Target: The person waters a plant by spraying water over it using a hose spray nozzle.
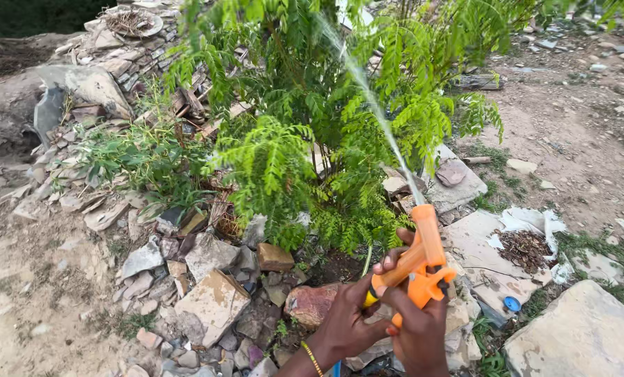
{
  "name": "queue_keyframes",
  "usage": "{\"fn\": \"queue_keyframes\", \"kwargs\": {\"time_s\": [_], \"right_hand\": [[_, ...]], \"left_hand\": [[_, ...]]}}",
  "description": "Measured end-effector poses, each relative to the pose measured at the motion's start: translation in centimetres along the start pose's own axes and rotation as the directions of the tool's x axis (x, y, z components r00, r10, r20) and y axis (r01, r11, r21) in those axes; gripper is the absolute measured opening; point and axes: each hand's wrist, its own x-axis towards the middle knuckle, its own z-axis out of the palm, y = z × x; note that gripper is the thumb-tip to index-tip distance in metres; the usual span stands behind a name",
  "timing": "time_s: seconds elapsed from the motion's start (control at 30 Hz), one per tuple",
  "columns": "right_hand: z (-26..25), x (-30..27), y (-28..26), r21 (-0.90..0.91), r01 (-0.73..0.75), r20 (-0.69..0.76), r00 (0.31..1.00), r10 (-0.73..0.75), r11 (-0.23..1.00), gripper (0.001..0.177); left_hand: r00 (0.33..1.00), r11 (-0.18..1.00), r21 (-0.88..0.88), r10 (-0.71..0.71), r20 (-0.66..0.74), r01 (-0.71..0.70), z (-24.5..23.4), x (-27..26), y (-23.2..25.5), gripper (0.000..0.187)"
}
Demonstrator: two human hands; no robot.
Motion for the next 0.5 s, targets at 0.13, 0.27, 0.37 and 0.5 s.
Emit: {"fn": "queue_keyframes", "kwargs": {"time_s": [0.13,0.27,0.37,0.5], "right_hand": [[2.7,-1.9,1.0,0.075,-0.003,-0.009,1.000,0.004,0.997,0.080],[5.0,-3.1,1.4,0.030,0.044,-0.013,0.999,-0.044,0.999,0.080],[6.5,-3.3,1.1,0.039,0.038,-0.018,0.999,-0.037,0.999,0.080],[8.1,-3.3,0.3,0.017,0.109,0.000,0.994,-0.109,0.994,0.079]], "left_hand": [[0.999,1.000,-0.014,-0.003,0.035,0.003,-2.6,-1.8,0.4,0.095],[0.990,0.988,-0.061,0.143,0.003,-0.143,-4.2,-3.0,0.4,0.099],[0.991,0.989,-0.063,0.132,0.007,-0.131,-5.3,-3.1,1.1,0.098],[0.995,0.984,-0.160,0.084,0.046,-0.075,-6.4,-2.8,2.2,0.092]]}}
